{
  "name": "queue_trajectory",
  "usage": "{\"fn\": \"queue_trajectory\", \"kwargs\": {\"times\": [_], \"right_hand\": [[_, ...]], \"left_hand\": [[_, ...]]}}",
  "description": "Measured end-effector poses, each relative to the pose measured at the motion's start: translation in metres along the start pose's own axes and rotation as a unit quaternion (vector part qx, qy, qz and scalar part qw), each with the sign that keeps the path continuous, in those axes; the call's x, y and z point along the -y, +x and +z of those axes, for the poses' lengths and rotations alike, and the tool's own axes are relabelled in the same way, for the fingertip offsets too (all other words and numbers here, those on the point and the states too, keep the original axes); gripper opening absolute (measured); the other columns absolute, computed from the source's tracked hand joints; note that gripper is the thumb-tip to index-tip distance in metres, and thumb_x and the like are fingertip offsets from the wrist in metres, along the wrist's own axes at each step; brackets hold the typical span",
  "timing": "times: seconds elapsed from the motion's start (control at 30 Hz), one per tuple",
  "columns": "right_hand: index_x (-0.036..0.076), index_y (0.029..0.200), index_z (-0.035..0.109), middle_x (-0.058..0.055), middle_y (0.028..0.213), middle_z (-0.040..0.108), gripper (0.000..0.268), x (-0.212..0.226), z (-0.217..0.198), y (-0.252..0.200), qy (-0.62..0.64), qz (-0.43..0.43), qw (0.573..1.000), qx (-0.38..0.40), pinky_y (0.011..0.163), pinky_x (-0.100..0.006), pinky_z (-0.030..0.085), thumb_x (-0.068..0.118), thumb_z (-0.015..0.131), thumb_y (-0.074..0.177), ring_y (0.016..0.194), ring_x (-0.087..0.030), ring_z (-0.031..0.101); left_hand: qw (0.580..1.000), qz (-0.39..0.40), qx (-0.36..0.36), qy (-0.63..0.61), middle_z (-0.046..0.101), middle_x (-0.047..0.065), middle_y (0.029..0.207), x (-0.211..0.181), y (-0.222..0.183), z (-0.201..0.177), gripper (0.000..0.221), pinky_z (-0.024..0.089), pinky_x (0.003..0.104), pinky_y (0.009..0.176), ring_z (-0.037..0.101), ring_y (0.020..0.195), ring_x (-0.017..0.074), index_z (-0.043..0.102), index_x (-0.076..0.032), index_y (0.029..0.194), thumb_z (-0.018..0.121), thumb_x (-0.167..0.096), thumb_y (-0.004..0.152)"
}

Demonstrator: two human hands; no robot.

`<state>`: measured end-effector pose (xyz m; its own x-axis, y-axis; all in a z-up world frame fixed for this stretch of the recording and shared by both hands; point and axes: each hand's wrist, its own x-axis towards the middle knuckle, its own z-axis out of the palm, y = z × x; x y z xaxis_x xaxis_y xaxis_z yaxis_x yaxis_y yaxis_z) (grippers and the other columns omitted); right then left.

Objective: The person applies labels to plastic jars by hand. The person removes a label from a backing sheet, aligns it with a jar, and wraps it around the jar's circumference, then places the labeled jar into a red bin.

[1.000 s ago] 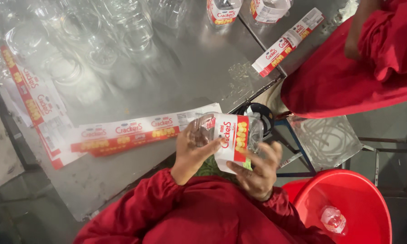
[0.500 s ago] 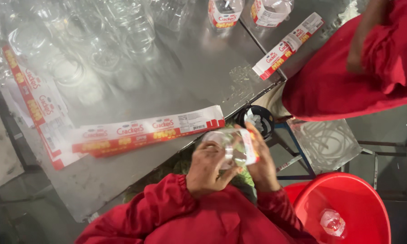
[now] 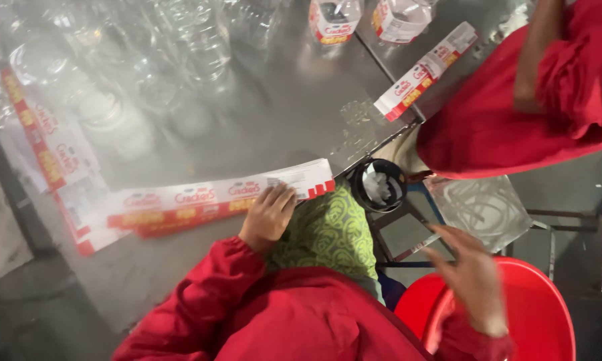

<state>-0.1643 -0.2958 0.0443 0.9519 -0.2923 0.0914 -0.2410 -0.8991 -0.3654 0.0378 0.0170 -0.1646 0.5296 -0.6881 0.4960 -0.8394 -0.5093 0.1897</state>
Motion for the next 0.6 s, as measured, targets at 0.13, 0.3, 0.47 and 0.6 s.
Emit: {"fn": "queue_trajectory", "kwargs": {"times": [0.13,0.3,0.47,0.6], "right_hand": [[0.016,0.121,0.073,-0.007,0.120,0.074,0.041,0.060,0.065,0.052,0.015,-0.134,0.989,0.062,0.087,-0.038,0.054,0.040,0.071,0.088,0.108,-0.030,0.069],[0.015,0.117,0.074,-0.007,0.115,0.076,0.032,0.077,0.104,0.079,0.063,-0.219,0.973,0.040,0.091,-0.040,0.054,0.030,0.071,0.089,0.106,-0.030,0.071],[0.014,0.113,0.075,-0.007,0.113,0.076,0.027,0.062,0.109,0.069,0.085,-0.189,0.977,0.051,0.088,-0.040,0.055,0.028,0.073,0.090,0.104,-0.030,0.071],[0.015,0.111,0.077,-0.008,0.107,0.077,0.027,0.055,0.109,0.056,0.110,-0.102,0.985,0.091,0.084,-0.038,0.057,0.026,0.074,0.087,0.099,-0.029,0.073]], "left_hand": [[0.995,-0.077,-0.035,-0.047,0.056,0.015,0.142,-0.003,0.025,-0.027,0.055,0.031,0.060,0.116,0.047,0.138,0.0376,0.056,-0.004,0.135,0.071,-0.029,0.089],[0.985,-0.151,0.060,-0.059,0.058,0.012,0.138,0.005,0.051,-0.046,0.074,0.025,0.062,0.117,0.046,0.135,0.0348,0.052,-0.003,0.139,0.079,-0.030,0.075],[0.980,-0.159,0.034,-0.119,0.063,0.014,0.129,0.005,0.061,-0.037,0.083,0.028,0.060,0.117,0.054,0.125,0.0329,0.050,0.000,0.142,0.083,-0.026,0.070],[0.975,-0.184,0.054,-0.117,0.066,0.012,0.124,0.005,0.072,-0.025,0.078,0.032,0.055,0.119,0.057,0.121,0.0320,0.051,-0.001,0.141,0.083,-0.025,0.073]]}}
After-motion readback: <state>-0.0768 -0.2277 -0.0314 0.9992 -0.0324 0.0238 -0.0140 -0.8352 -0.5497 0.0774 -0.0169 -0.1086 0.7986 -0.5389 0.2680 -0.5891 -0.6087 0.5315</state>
